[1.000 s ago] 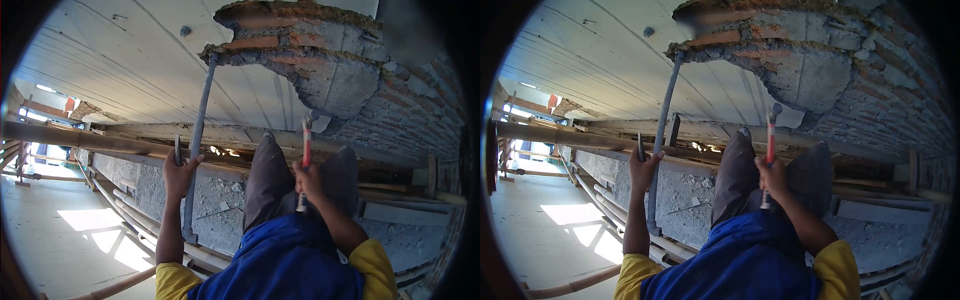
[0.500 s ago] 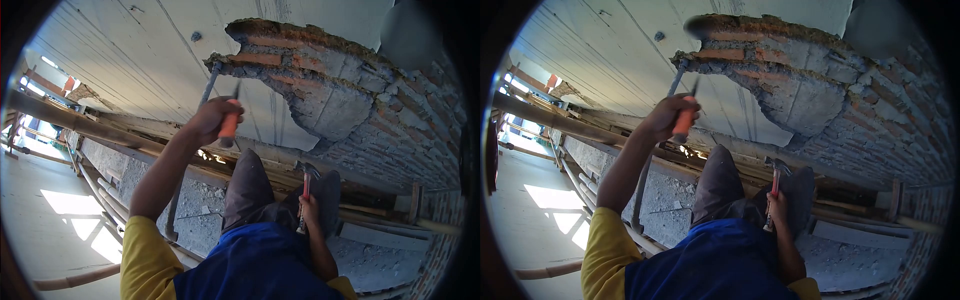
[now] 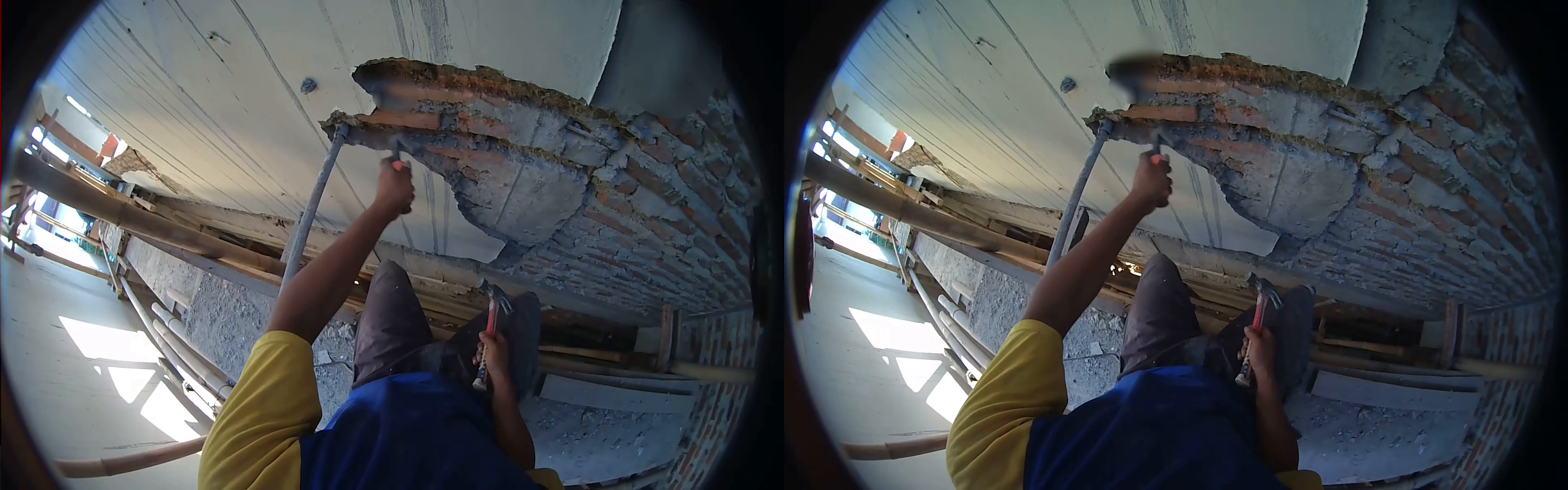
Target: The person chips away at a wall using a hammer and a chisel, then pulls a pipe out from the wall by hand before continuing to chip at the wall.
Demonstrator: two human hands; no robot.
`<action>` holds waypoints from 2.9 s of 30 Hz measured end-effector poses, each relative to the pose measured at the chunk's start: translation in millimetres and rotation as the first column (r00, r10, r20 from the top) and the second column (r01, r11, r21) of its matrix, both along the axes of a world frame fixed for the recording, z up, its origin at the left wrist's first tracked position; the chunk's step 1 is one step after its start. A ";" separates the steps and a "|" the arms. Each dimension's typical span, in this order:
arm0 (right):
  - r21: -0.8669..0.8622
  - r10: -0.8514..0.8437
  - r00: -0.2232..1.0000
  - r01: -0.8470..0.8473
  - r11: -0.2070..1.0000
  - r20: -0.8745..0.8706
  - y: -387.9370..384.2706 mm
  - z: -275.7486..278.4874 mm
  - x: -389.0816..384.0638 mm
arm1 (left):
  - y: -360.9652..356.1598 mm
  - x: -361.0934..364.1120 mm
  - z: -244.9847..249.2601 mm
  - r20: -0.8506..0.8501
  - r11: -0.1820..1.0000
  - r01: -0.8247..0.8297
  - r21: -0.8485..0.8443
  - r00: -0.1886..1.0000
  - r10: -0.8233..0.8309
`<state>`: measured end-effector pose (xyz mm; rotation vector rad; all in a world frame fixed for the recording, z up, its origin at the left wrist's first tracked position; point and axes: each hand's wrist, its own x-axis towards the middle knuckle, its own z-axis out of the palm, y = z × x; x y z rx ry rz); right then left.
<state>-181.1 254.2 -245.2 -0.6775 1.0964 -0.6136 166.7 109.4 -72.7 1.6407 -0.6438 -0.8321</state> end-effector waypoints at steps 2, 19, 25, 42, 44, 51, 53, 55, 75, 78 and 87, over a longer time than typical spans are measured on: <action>-0.004 0.022 1.000 -0.022 1.000 -0.016 -2.5 -1.8 4.7 | 15.5 -33.4 6.9 -0.026 0.979 0.197 0.055 0.980 -0.196; -0.443 -0.003 0.981 -0.085 0.892 -0.194 -17.3 119.6 17.5 | 15.9 -4.7 29.2 -0.861 0.884 -0.294 -0.362 0.468 -0.197; -0.831 -0.183 0.983 0.117 0.543 0.018 -55.6 218.3 56.6 | -30.9 18.2 26.3 -0.831 0.779 -0.383 -0.496 0.471 -0.297; -0.920 -0.079 0.951 -0.264 0.289 -0.298 -117.2 247.8 185.0 | -47.7 28.9 52.3 -0.854 0.645 -0.566 -0.514 0.404 -0.327; -0.843 0.031 0.961 -0.257 0.472 -0.276 -105.7 278.5 180.3 | -49.8 34.1 54.9 -0.870 0.649 -0.583 -0.490 0.371 -0.324; -0.785 -0.078 0.795 0.571 -0.240 0.602 -105.3 411.7 156.1 | -49.2 25.2 61.2 -0.885 0.656 -0.601 -0.456 0.384 -0.264; -0.738 0.032 0.745 0.664 -0.121 0.666 -113.2 393.5 164.6 | -53.5 25.9 56.8 -0.890 0.655 -0.606 -0.451 0.364 -0.276; -0.863 -0.450 0.739 0.465 -0.198 0.502 -120.6 326.7 189.5 | -51.2 27.2 57.0 -0.879 0.661 -0.587 -0.468 0.389 -0.277; -0.811 -0.130 0.822 -0.499 0.305 -0.555 -116.0 265.6 193.1 | -68.5 18.9 44.2 -0.863 0.664 -0.562 -0.493 0.416 -0.288; -0.858 -0.054 0.905 -0.378 0.348 -0.421 -103.8 300.7 164.0 | -64.7 11.3 45.0 -0.849 0.681 -0.553 -0.480 0.490 -0.201; -0.480 0.050 0.499 0.853 -0.204 0.865 -126.2 433.6 99.2 | -62.2 19.5 62.4 -0.901 0.642 -0.643 -0.418 0.382 -0.205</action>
